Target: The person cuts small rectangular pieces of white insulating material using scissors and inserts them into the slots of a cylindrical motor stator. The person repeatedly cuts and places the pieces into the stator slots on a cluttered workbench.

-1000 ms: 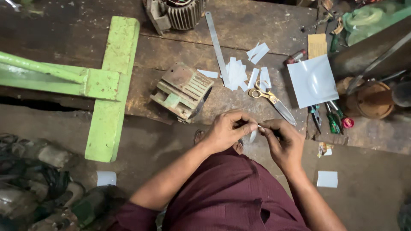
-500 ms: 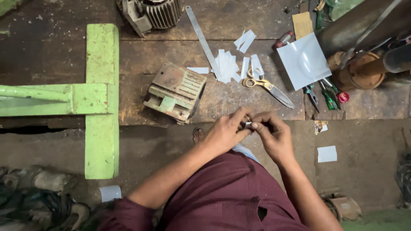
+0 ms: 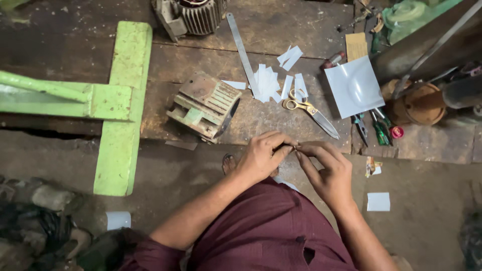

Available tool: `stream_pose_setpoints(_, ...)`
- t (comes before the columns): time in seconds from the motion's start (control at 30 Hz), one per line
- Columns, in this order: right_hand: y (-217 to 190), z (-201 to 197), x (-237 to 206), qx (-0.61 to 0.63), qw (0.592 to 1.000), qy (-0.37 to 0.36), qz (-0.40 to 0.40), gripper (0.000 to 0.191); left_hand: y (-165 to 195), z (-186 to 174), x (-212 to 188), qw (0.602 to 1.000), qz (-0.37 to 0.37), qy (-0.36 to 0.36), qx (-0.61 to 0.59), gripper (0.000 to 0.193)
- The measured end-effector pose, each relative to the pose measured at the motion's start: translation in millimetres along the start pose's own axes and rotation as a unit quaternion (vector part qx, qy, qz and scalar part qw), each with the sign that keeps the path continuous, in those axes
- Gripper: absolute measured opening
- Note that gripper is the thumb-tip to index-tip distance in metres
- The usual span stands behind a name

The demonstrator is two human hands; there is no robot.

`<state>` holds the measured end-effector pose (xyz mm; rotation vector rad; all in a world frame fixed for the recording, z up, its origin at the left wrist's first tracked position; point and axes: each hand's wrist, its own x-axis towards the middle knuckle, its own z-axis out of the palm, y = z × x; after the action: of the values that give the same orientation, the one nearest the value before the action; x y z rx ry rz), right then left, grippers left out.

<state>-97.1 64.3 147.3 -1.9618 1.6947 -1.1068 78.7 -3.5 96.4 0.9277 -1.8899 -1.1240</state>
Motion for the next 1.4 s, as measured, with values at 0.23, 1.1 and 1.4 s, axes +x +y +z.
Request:
stream_pose_setpoints(0.23,9.4,-24.6,5.3,0.018,0.999,-0.033,-0.022,0.017,22.9,21.8,-1.8,0.998,-0.04,0.04,0.004,0.013)
stream_pose_setpoints(1.1,105.0,-35.4,-5.9,0.267,0.951,-0.123,0.098,0.007,32.6,79.7,5.9,0.991,-0.042,0.126,0.031,0.015)
stream_pose_setpoints(1.4,183.3,38.9,62.0,-0.177,0.977,-0.067,-0.096,0.044,-91.1,82.0,62.1,0.883,0.102,0.116,0.444,0.025)
